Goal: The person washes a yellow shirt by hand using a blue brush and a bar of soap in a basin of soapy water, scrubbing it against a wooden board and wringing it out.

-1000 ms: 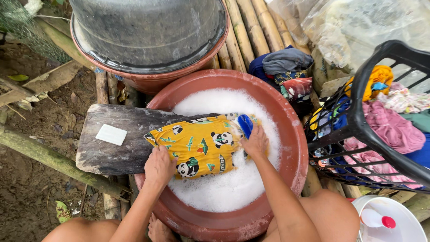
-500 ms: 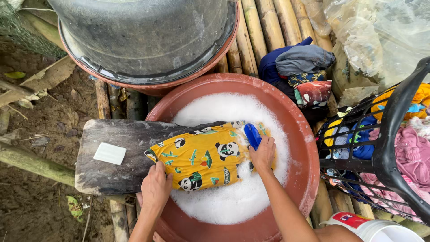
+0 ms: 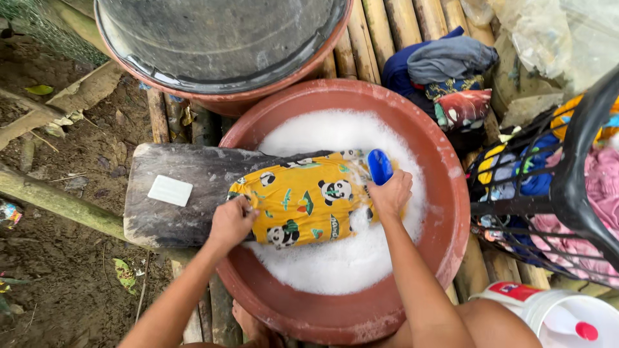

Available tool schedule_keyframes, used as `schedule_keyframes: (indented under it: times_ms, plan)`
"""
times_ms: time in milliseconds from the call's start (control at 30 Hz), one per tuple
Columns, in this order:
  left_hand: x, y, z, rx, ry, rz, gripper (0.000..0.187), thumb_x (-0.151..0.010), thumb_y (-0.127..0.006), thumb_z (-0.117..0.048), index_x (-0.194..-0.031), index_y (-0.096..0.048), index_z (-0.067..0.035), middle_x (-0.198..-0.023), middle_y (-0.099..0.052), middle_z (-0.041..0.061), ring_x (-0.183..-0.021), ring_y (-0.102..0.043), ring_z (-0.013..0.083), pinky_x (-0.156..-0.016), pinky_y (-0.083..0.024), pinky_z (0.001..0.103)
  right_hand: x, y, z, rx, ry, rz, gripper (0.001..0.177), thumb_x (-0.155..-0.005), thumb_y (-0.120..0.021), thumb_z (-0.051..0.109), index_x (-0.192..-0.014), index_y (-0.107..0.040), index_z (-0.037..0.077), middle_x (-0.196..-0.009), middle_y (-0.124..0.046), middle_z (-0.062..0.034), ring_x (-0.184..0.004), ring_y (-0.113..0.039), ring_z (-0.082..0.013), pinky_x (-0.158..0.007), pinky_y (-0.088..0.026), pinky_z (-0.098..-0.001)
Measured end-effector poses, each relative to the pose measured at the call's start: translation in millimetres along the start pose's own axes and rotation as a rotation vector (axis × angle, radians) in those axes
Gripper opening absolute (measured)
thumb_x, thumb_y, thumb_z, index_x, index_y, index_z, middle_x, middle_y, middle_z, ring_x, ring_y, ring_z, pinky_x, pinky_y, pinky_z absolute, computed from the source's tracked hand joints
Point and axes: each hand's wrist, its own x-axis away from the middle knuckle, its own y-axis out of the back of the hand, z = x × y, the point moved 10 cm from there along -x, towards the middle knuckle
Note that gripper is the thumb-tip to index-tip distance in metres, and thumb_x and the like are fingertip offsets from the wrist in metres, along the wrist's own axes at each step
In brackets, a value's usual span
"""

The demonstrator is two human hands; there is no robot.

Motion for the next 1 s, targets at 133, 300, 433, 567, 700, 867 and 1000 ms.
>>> schedule_keyframes:
  times_ms: [133,300,433,567,700,867,1000]
  plan:
    - [-10.8,36.3,-14.5,0.081,-0.009,-0.025,0.027,-0.082,-0.080,-0.029,-0.084,-0.068,-0.005,-0.069,-0.069,0.014,-0.065,-0.070,0.0324,-0.064,-0.054,0.043,23.5,-2.1,-28.0,-0.201,-0.170,-0.021,0.062,-0.064,-0.088,0.028,-0.110,-0.059,-0.002,-0.110,-0.062,-0.0204,-0.106,-0.060,-0.0397,-0.095,-0.049,-0.0490]
    - [-9.9,69.3,-15.4,0.093,-0.032,-0.280,0.026,-0.087,-0.079,-0.026,-0.086,-0.068,-0.002,-0.072,-0.070,0.013,-0.064,-0.067,0.0290,-0.062,-0.052,0.041,61.3,-58.1,-56.5,-0.174,-0.058,0.141,0.069,-0.054,-0.091,0.031,-0.108,-0.064,-0.001,-0.108,-0.064,-0.0263,-0.101,-0.062,-0.0425,-0.091,-0.049,-0.0481]
    - [-5.5,12.8,8.1,0.892,0.185,0.048,0.030,-0.103,-0.061,-0.031,-0.103,-0.062,-0.001,-0.090,-0.071,0.013,-0.076,-0.067,0.0223,-0.069,-0.057,0.036,69.5,-68.5,-75.9,-0.238,-0.217,0.218,0.055,-0.058,-0.085,0.032,-0.100,-0.070,0.001,-0.098,-0.073,-0.0211,-0.092,-0.071,-0.0369,-0.087,-0.054,-0.0437]
    - [8.3,28.6,-1.7,1.618,0.183,0.138,0.037,-0.106,-0.048,-0.034,-0.122,-0.057,-0.002,-0.116,-0.071,0.013,-0.102,-0.071,0.0223,-0.092,-0.059,0.039,63.3,-12.5,-46.8,-0.430,-0.266,0.143,0.047,-0.062,-0.080,0.025,-0.099,-0.067,0.000,-0.092,-0.073,-0.0174,-0.084,-0.070,-0.0316,-0.080,-0.054,-0.0408]
    - [23.2,-25.0,-23.3,1.413,0.378,0.393,0.040,-0.102,-0.049,-0.030,-0.131,-0.057,-0.004,-0.127,-0.070,0.010,-0.113,-0.068,0.0240,-0.094,-0.059,0.046,64.6,41.0,6.3,-0.593,-0.166,0.140,0.042,-0.064,-0.076,0.018,-0.100,-0.064,-0.001,-0.088,-0.070,-0.0129,-0.079,-0.065,-0.0251,-0.076,-0.053,-0.0375]
    - [39.0,12.8,-40.9,1.395,0.161,0.411,0.062,-0.096,-0.056,-0.027,-0.153,-0.035,-0.015,-0.148,-0.052,0.006,-0.131,-0.055,0.0224,-0.106,-0.049,0.045,56.3,87.0,8.1,-0.617,-0.202,0.096,0.047,-0.065,-0.075,0.012,-0.109,-0.064,0.000,-0.089,-0.070,-0.0093,-0.076,-0.065,-0.0194,-0.072,-0.054,-0.0331]
    - [80.9,76.1,-30.8,1.477,0.027,0.454,0.073,-0.099,-0.052,-0.035,-0.160,-0.022,-0.009,-0.155,-0.045,0.017,-0.139,-0.047,0.0312,-0.109,-0.044,0.051,53.8,126.9,0.8,-0.849,-0.032,-0.049,0.049,-0.067,-0.075,0.001,-0.114,-0.064,-0.002,-0.099,-0.068,-0.0039,-0.084,-0.063,-0.0145,-0.078,-0.053,-0.0287]
